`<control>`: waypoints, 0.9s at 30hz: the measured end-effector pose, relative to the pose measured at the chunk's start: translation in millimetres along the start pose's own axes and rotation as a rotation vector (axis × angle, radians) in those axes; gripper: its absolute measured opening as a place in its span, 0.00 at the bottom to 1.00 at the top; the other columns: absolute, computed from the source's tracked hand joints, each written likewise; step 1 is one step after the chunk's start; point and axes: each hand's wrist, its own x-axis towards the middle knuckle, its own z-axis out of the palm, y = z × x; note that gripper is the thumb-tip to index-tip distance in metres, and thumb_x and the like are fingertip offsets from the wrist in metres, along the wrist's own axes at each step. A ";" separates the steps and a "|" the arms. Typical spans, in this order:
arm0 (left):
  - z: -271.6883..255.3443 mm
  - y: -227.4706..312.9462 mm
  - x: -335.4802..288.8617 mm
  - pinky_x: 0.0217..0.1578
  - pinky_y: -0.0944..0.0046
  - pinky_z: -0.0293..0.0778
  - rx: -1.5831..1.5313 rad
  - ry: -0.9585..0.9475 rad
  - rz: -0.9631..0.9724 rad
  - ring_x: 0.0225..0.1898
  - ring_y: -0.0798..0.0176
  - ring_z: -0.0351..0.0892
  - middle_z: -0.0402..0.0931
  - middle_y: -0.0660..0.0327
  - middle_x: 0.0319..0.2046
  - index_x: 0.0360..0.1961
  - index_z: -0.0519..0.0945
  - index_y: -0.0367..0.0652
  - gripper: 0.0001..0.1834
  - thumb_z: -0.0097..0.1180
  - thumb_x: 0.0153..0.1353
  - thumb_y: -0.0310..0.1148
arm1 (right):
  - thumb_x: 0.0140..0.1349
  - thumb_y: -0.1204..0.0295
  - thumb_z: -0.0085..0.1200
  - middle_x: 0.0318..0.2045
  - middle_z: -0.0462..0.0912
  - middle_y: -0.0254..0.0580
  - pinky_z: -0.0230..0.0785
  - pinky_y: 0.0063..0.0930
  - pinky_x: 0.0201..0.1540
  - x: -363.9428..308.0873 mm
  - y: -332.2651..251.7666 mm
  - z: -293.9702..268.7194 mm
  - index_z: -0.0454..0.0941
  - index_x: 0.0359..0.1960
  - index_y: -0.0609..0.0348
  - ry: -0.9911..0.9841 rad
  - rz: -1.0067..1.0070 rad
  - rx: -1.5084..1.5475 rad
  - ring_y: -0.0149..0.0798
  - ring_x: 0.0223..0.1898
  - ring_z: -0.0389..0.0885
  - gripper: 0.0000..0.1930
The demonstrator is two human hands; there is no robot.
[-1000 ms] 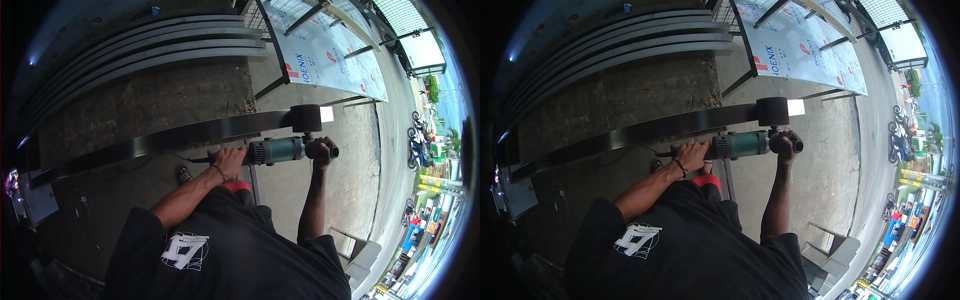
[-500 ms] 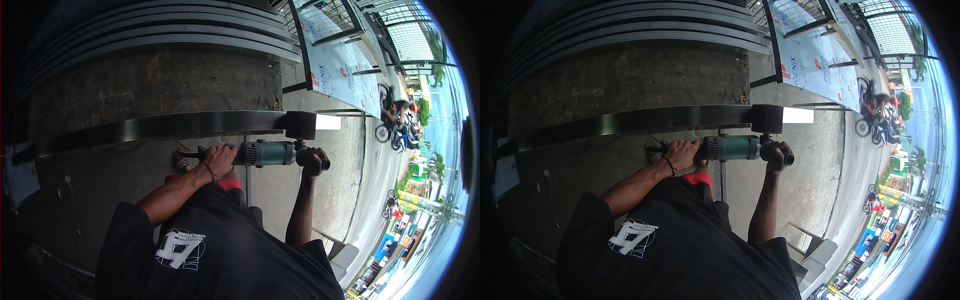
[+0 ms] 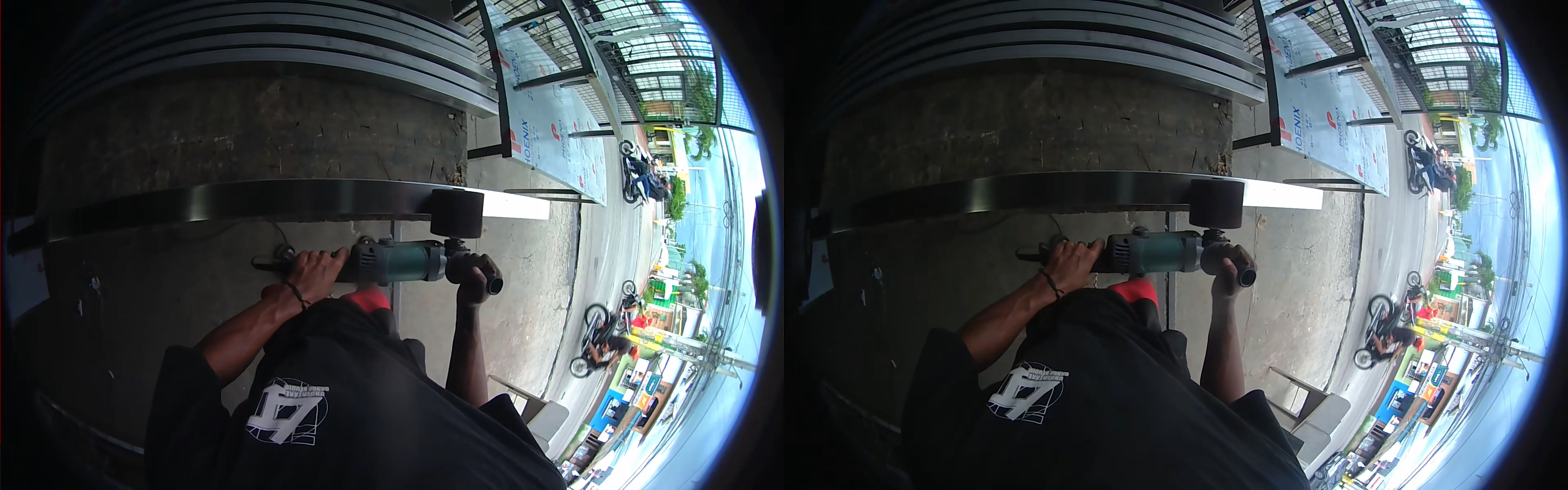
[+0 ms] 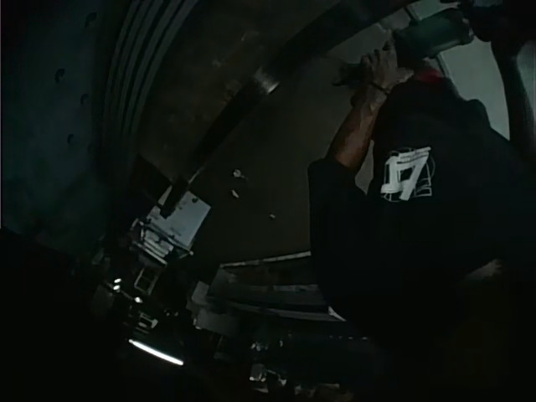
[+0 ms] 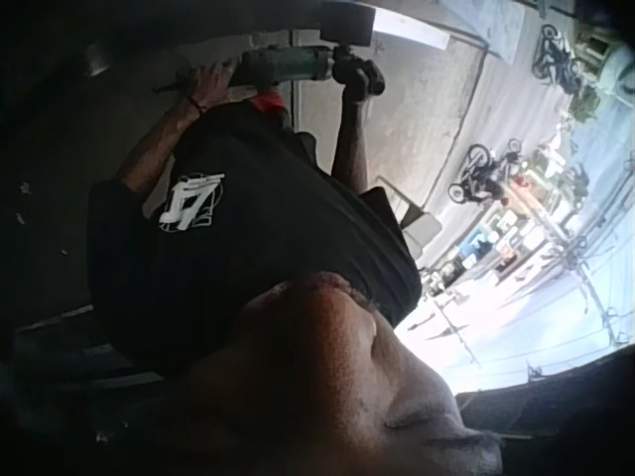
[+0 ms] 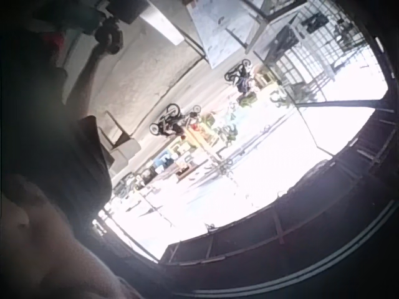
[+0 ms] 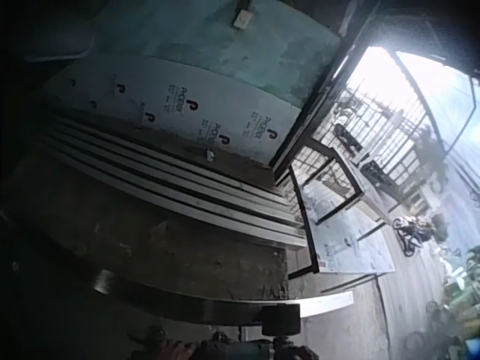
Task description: Polishing a long rectangular metal bar using a handheld power grinder with a cylindrical sanding wheel.
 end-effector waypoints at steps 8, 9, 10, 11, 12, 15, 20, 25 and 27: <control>-28.1 -11.6 -16.7 0.36 0.50 0.78 0.041 -0.076 -0.064 0.32 0.46 0.83 0.79 0.49 0.30 0.53 0.72 0.40 0.31 0.65 0.44 0.31 | 0.43 0.59 0.63 0.21 0.72 0.33 0.63 0.26 0.33 -18.2 -15.5 34.5 0.70 0.21 0.63 -0.030 -0.025 -0.101 0.30 0.26 0.70 0.20; -28.5 -8.9 -14.7 0.36 0.50 0.78 0.044 -0.074 -0.062 0.32 0.46 0.83 0.79 0.49 0.30 0.53 0.72 0.40 0.31 0.65 0.44 0.31 | 0.46 0.60 0.60 0.22 0.73 0.35 0.66 0.26 0.35 -16.4 -16.6 31.9 0.67 0.20 0.61 -0.066 -0.030 -0.096 0.30 0.27 0.72 0.18; -29.6 -5.3 -11.7 0.34 0.50 0.78 0.039 -0.083 -0.057 0.32 0.46 0.83 0.79 0.49 0.30 0.53 0.72 0.40 0.30 0.64 0.45 0.30 | 0.46 0.60 0.60 0.22 0.73 0.35 0.66 0.26 0.35 -13.2 -17.6 29.1 0.67 0.20 0.61 -0.064 -0.032 -0.095 0.30 0.27 0.72 0.18; -29.5 -1.4 -7.5 0.33 0.50 0.78 0.035 -0.092 -0.051 0.32 0.46 0.83 0.79 0.48 0.30 0.52 0.72 0.40 0.29 0.63 0.46 0.29 | 0.46 0.60 0.60 0.21 0.73 0.35 0.66 0.26 0.35 -9.4 -19.3 25.8 0.67 0.20 0.61 -0.071 -0.019 -0.076 0.30 0.27 0.71 0.18; -27.8 3.4 -2.2 0.33 0.50 0.78 0.038 -0.091 -0.051 0.32 0.46 0.83 0.79 0.48 0.30 0.52 0.72 0.40 0.29 0.63 0.46 0.29 | 0.46 0.60 0.61 0.21 0.72 0.34 0.65 0.26 0.34 -5.5 -21.2 23.1 0.66 0.20 0.61 -0.077 -0.005 -0.056 0.30 0.27 0.71 0.18; -18.0 22.3 19.6 0.34 0.49 0.77 0.060 -0.152 -0.059 0.32 0.45 0.83 0.79 0.48 0.30 0.53 0.72 0.40 0.27 0.59 0.47 0.28 | 0.47 0.62 0.60 0.19 0.70 0.35 0.63 0.27 0.31 12.1 -15.5 -0.1 0.65 0.19 0.61 -0.055 -0.009 0.043 0.30 0.24 0.69 0.18; 17.0 61.7 65.0 0.39 0.50 0.74 0.086 -0.103 -0.009 0.34 0.48 0.83 0.81 0.50 0.32 0.59 0.69 0.41 0.29 0.54 0.54 0.31 | 0.47 0.62 0.59 0.19 0.71 0.35 0.62 0.27 0.30 51.4 13.0 -66.0 0.65 0.19 0.60 -0.010 -0.065 0.002 0.30 0.23 0.68 0.17; 40.8 116.9 139.4 0.39 0.49 0.74 0.039 -0.202 -0.012 0.36 0.48 0.83 0.81 0.50 0.33 0.60 0.69 0.41 0.28 0.53 0.55 0.31 | 0.47 0.63 0.58 0.19 0.71 0.36 0.66 0.28 0.32 96.2 24.4 -139.5 0.66 0.18 0.61 0.045 -0.047 0.069 0.31 0.24 0.69 0.16; 59.3 139.3 164.3 0.39 0.49 0.74 0.034 -0.156 0.026 0.36 0.48 0.83 0.81 0.50 0.32 0.60 0.70 0.41 0.28 0.53 0.55 0.30 | 0.48 0.65 0.55 0.16 0.68 0.35 0.61 0.27 0.29 118.6 24.9 -163.2 0.64 0.17 0.58 0.051 -0.078 0.079 0.30 0.20 0.65 0.14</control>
